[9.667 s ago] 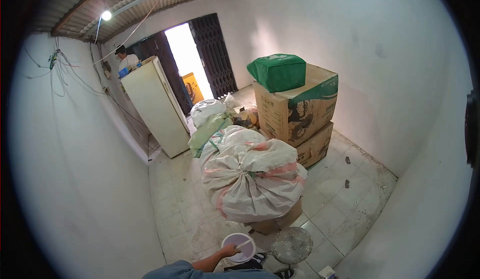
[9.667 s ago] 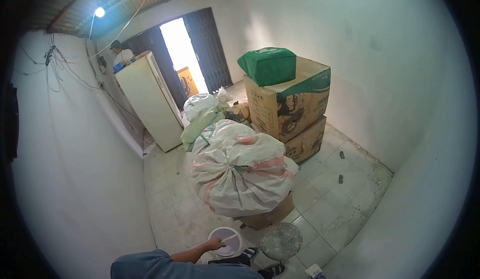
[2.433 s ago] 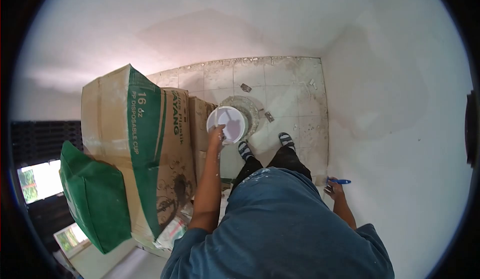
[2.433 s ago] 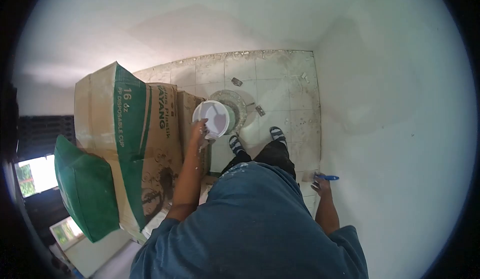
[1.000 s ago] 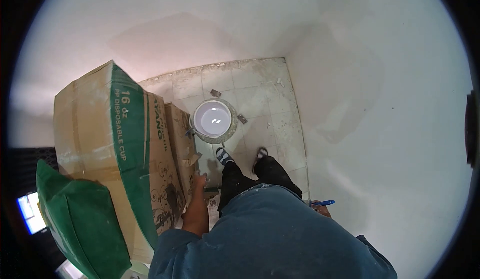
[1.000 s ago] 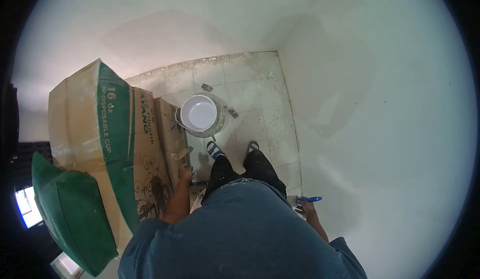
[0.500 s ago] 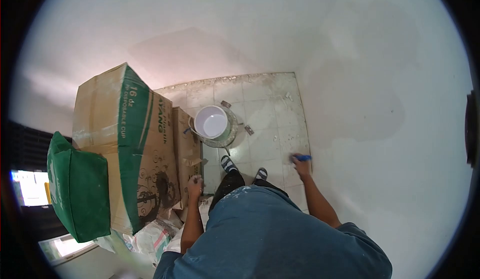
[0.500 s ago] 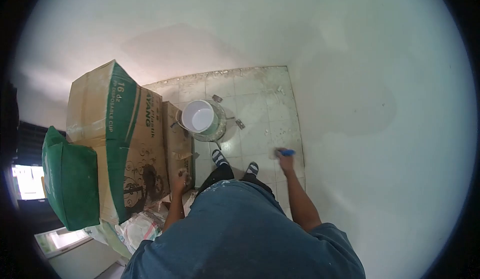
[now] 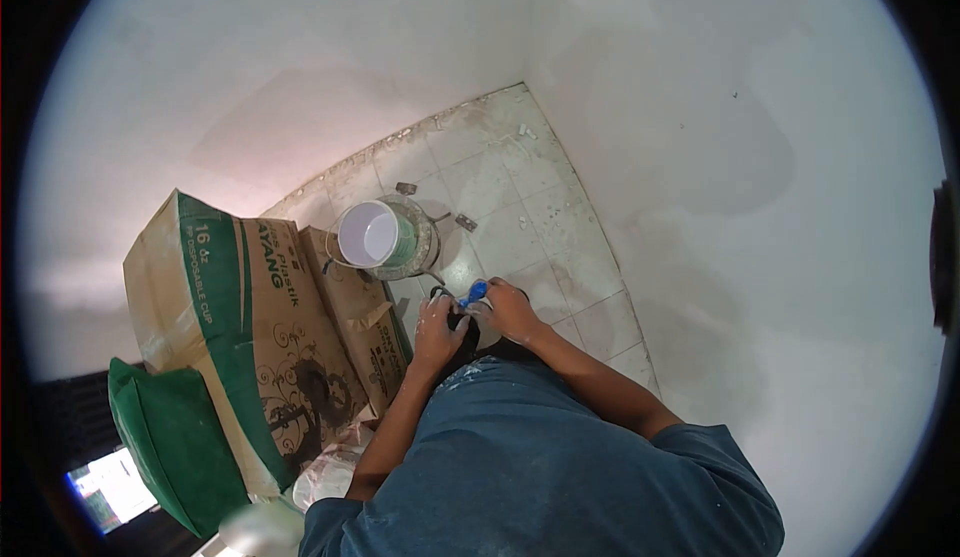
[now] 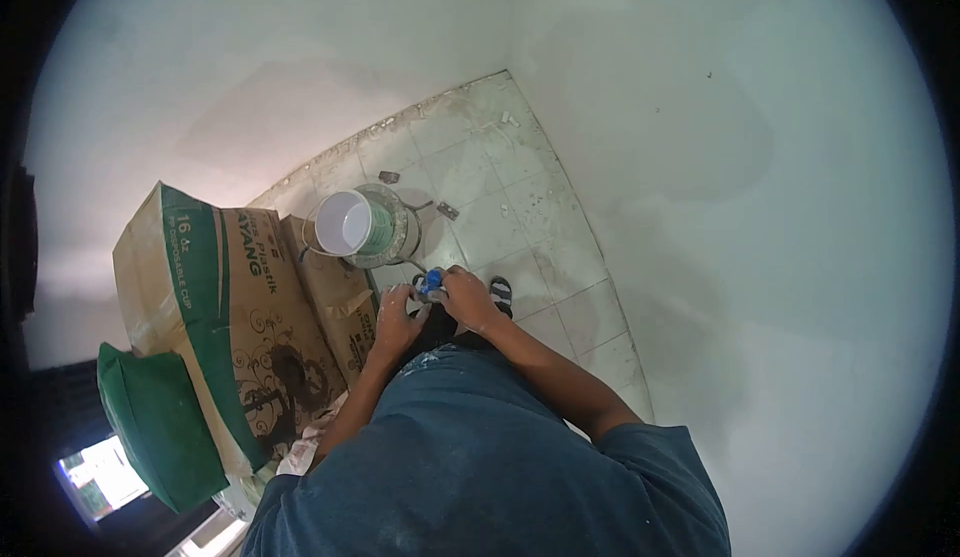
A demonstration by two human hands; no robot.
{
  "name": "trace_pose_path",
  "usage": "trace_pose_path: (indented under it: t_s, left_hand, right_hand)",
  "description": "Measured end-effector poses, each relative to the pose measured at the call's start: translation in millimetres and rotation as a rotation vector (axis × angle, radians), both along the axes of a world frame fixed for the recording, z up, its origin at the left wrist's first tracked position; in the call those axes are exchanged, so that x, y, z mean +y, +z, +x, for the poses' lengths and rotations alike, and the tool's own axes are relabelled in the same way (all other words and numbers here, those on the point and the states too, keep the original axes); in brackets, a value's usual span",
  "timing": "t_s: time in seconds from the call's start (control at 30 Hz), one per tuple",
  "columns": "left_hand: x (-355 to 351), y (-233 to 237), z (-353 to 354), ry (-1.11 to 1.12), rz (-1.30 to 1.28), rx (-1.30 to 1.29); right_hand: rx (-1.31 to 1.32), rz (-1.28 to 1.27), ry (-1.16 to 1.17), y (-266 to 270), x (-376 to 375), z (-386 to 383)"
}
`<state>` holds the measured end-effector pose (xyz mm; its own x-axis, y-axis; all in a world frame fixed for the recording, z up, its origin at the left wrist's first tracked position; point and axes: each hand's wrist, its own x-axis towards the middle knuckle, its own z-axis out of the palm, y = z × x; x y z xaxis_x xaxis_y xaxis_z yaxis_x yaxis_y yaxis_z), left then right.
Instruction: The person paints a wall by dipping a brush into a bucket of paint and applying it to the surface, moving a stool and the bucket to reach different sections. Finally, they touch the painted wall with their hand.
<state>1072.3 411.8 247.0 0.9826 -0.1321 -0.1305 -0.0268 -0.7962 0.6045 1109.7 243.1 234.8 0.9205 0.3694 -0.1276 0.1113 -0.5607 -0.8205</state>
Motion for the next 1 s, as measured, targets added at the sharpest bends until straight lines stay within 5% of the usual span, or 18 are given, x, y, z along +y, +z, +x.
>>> trace_pose_path:
  t_s: [0.27,0.53,0.6,0.67,0.8,0.83,0.9,1.0]
  left_hand:
    - [19,-2,23,-0.15,-0.145,-0.029]
    - [83,-29,52,-0.319,-0.196,-0.068]
    - [108,-44,62,0.05,-0.313,0.177]
    - [139,-83,76,0.359,-0.365,0.055]
    - [196,-100,113,0.709,-0.5,-0.176]
    - [202,-100,122,0.719,-0.489,-0.166]
    - [215,-103,131,0.967,-0.874,0.125]
    - [229,-168,141,0.864,-0.87,-0.114]
  right_hand:
    - [-0.221,0.085,0.098,4,24,-10]
    - [0.021,0.036,-0.244,18,81,-31]
    - [0.031,0.041,-0.378,8,82,-47]
    - [0.142,-0.025,-0.673,-8,64,-76]
    - [-0.058,-0.548,-0.65,-92,-2,-202]
    - [0.157,-0.476,-0.775,-122,-21,-248]
    - [0.608,-0.316,-1.067,-120,-15,-296]
    - [0.964,-0.192,-1.331,-81,18,-341]
